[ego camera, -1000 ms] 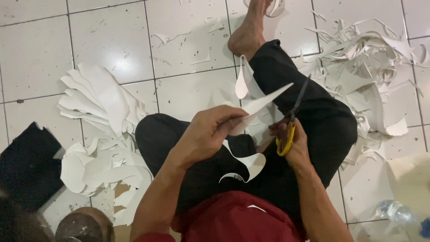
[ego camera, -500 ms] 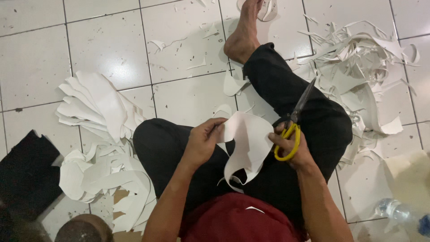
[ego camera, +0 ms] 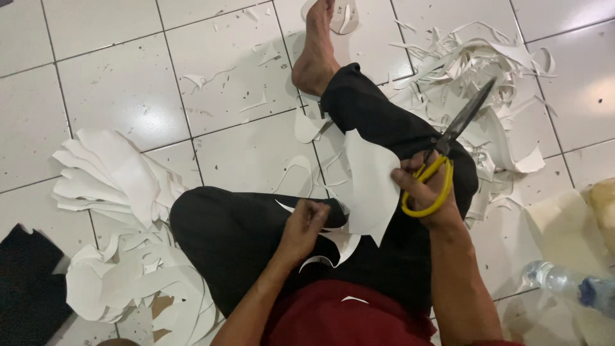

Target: The person sits on the floor and uses yellow-handled scissors to cut white paper into curved shapes. They repeatedly pick up sheets, cut them, and place the finished pieces on a pile to their left. At the end, they sweep some of the cut pieces aside with their hand.

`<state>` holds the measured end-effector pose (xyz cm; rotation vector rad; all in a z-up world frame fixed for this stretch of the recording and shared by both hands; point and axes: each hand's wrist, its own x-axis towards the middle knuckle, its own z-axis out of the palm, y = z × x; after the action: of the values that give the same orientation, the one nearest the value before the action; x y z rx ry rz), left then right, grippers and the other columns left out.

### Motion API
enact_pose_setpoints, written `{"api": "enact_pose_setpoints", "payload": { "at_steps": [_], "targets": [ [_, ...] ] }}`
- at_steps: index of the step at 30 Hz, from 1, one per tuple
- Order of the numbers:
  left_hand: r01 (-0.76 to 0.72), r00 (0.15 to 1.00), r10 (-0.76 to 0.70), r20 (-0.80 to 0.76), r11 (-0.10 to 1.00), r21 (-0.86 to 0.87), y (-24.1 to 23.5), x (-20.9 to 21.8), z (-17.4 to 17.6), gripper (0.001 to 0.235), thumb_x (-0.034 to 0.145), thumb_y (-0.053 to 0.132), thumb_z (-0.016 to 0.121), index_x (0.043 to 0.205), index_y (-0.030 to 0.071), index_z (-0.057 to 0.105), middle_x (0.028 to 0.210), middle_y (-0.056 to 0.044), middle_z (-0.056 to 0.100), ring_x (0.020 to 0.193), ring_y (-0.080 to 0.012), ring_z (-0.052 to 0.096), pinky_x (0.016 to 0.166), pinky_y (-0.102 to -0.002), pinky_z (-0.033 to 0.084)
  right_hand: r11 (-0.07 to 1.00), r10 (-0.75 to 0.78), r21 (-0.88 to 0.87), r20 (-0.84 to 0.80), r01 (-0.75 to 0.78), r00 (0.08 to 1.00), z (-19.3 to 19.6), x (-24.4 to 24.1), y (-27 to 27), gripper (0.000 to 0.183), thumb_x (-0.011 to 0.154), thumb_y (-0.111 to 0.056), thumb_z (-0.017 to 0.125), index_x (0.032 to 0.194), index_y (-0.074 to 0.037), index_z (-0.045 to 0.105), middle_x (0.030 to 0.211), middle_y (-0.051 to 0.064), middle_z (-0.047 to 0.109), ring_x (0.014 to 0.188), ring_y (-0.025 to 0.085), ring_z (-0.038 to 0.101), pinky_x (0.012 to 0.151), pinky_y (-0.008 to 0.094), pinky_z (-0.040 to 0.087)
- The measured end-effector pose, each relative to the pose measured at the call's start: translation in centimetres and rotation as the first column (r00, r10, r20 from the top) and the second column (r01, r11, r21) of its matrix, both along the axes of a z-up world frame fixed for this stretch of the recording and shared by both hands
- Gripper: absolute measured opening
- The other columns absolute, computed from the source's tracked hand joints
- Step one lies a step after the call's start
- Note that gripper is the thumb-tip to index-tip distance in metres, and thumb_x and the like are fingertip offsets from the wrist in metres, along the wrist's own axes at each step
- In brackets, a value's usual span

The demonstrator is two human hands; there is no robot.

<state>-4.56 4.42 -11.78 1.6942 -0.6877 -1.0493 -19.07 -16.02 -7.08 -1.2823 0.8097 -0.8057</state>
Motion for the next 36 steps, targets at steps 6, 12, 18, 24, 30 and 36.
{"api": "enact_pose_setpoints", "payload": {
  "at_steps": [6,12,18,24,30,36],
  "targets": [
    [-0.128,0.718,-0.240,-0.653,0.877,-0.463,-3.4,-0.8,6.6,0.020,0.068,-0.005,0.073,0.071,0.000,0.054,0.096,-0.013,0.062,0.085,-0.0193,0.061,0.075,-0.032,0.049,0.994,0.074,0.063,0.154,-0.084,0.985,-0.1,0.1,1.1,0.023,0.070,0.008,0.071,0.082,0.002,0.053,0.059,0.011,0.055,0.047,0.013,0.054,0.044,0.023,0.049],
    [-0.142,0.919,-0.044,-0.392,0.891,-0.432,-3.3,-1.0,6.5,0.029,0.065,0.001,0.079,0.092,-0.002,0.070,0.085,-0.010,0.069,0.084,-0.0086,0.056,0.074,-0.025,0.047,1.000,0.016,-0.006,-0.006,-0.016,1.000,2.1,1.9,2.0,0.023,0.078,-0.011,0.070,0.095,0.002,0.060,0.059,0.011,0.056,0.048,0.014,0.054,0.043,0.024,0.044],
    [-0.299,0.954,0.218,-0.208,0.778,-0.554,-3.4,3.7,8.8,0.045,0.073,-0.001,0.074,0.116,0.000,0.059,0.113,-0.012,0.063,0.106,-0.0127,0.054,0.091,-0.030,0.044,0.995,0.087,0.067,-0.113,-0.080,0.990,1.6,1.4,6.9,0.016,0.090,-0.014,0.054,0.081,0.000,0.056,0.047,0.010,0.052,0.039,0.017,0.056,0.036,0.024,0.045],
    [-0.364,0.925,0.353,-0.137,0.729,-0.579,-3.4,4.4,9.8,0.040,0.078,-0.003,0.071,0.116,0.001,0.061,0.105,-0.011,0.064,0.095,-0.0080,0.055,0.077,-0.028,0.051,0.836,0.549,-0.024,0.021,-0.549,0.835,-2.3,0.5,9.6,0.044,0.090,-0.036,0.031,0.084,-0.002,0.059,0.058,0.012,0.060,0.056,0.021,0.063,0.047,0.031,0.049],
    [-0.373,0.914,0.396,-0.082,0.745,-0.553,-3.9,2.9,9.3,0.051,0.079,-0.001,0.070,0.127,0.007,0.054,0.080,0.001,0.040,0.082,-0.0012,0.050,0.059,-0.020,0.051,0.775,0.619,-0.098,-0.081,-0.624,0.781,0.7,1.3,9.6,0.043,0.089,-0.046,0.036,0.089,-0.006,0.052,0.066,0.007,0.054,0.060,0.016,0.054,0.050,0.031,0.046],
    [-0.390,0.897,0.442,-0.005,0.788,-0.477,-4.4,1.8,10.8,0.052,0.078,0.003,0.072,0.126,0.011,0.056,0.079,-0.002,0.036,0.072,-0.0034,0.046,0.051,-0.021,0.052,0.811,0.539,-0.140,-0.200,-0.568,0.818,-0.2,1.5,9.2,0.025,0.089,-0.031,0.041,0.079,-0.010,0.051,0.056,0.000,0.044,0.049,0.012,0.042,0.045,0.027,0.037]
  ]
}}
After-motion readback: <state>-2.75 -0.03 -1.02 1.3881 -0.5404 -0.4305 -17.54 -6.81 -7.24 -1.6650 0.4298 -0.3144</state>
